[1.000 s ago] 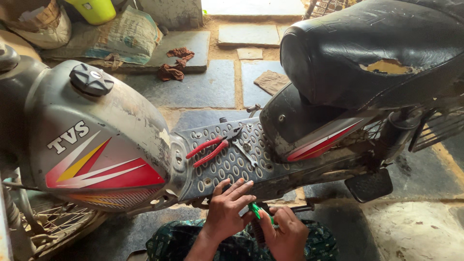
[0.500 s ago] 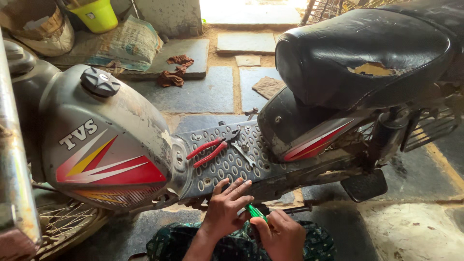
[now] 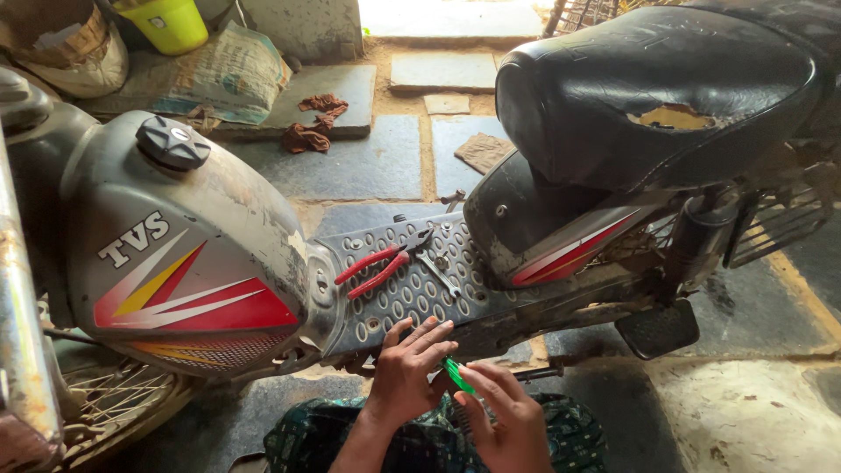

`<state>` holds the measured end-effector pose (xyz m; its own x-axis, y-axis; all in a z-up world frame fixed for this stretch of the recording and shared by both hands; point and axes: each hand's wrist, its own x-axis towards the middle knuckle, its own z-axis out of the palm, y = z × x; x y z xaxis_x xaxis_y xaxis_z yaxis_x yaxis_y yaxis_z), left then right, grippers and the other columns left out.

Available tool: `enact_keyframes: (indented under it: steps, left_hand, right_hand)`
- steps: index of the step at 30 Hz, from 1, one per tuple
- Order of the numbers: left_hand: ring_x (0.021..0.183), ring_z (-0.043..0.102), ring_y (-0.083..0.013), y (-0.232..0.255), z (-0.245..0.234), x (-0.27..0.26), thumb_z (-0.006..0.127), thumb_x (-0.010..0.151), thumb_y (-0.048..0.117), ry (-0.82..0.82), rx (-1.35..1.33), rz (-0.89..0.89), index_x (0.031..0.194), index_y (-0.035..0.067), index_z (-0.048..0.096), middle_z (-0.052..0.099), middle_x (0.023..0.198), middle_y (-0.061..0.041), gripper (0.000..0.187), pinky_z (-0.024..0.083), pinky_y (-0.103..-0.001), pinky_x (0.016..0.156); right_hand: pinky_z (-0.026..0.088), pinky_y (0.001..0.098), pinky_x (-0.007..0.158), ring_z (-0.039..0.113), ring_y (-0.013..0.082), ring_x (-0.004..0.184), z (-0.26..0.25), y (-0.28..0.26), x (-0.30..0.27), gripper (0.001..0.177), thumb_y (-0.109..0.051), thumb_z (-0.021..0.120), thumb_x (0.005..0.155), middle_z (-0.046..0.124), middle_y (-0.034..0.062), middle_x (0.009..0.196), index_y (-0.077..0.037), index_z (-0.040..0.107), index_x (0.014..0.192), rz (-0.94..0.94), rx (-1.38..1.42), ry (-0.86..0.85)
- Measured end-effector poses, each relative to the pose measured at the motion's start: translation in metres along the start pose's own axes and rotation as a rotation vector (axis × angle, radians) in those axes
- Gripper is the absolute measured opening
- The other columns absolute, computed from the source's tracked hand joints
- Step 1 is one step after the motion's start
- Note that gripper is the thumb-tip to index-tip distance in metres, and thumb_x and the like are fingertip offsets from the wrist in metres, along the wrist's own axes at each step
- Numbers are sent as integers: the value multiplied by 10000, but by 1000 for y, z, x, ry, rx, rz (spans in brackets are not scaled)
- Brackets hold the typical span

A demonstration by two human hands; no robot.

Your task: The person connects wires and works on the electrical components of a moped using a screwdriver.

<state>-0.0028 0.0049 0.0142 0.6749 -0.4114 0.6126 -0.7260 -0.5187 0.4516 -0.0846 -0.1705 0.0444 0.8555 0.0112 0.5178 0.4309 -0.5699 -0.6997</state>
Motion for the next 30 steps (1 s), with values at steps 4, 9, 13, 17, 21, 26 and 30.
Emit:
enact_keyframes:
  steps: [4, 9, 13, 17, 21, 26, 30]
  left_hand:
    - [1323, 607, -308, 0, 1, 0, 785, 768, 188, 7, -9, -5, 1118, 100, 740, 687, 1360, -114, 364, 339, -531, 1137]
    - [1335, 605, -310, -2, 1, -1, 780, 754, 185, 9, -15, 5, 1155, 93, 720, 686, 1368, -118, 415, 339, -534, 1147]
    - [1335, 599, -322, -5, 2, -1, 788, 738, 207, -8, -11, 18, 1158, 93, 709, 676, 1375, -127, 443, 336, -543, 1138]
    - [1335, 601, -315, -5, 1, -2, 777, 732, 202, -19, 0, 15, 1185, 120, 723, 679, 1385, -120, 464, 340, -537, 1143]
    - [1328, 603, -309, -5, 1, 0, 794, 705, 242, -23, -1, 6, 1157, 131, 753, 678, 1376, -120, 468, 343, -532, 1137]
    - [1333, 604, -301, -6, 3, -1, 821, 806, 388, -6, 2, 17, 1110, 130, 771, 676, 1384, -108, 402, 338, -533, 1145]
    - [1339, 602, -302, -7, 2, -2, 804, 790, 373, -16, 1, 24, 1096, 136, 773, 673, 1393, -112, 388, 334, -539, 1147]
  right_hand:
    - [621, 376, 844, 754, 299, 1078, -1, 5, 1, 354, -94, 752, 876, 735, 158, 1177, -66, 714, 1227, -92, 15, -45]
    - [646, 336, 775, 787, 273, 1031, -1, 3, 1, 302, -132, 778, 869, 760, 141, 1118, -73, 738, 1163, 16, 18, -47]
    - [628, 323, 688, 809, 235, 865, 1, 1, 5, 314, -231, 861, 789, 776, 118, 966, -70, 749, 1034, 22, -63, 50]
    - [606, 319, 610, 791, 235, 763, 3, 0, 8, 358, -309, 891, 731, 760, 105, 861, -59, 717, 918, 15, -133, 100]
    - [519, 336, 461, 700, 243, 571, 7, 3, 10, 387, -359, 902, 680, 715, 83, 748, -54, 669, 733, 70, -281, 133]
    - [377, 384, 399, 512, 230, 412, 11, 11, 8, 407, -300, 842, 783, 510, 78, 535, -37, 594, 597, 211, -265, 104]
    - [336, 396, 394, 451, 248, 397, 14, 14, 6, 486, -339, 809, 817, 454, 91, 512, -37, 535, 553, 174, -294, 96]
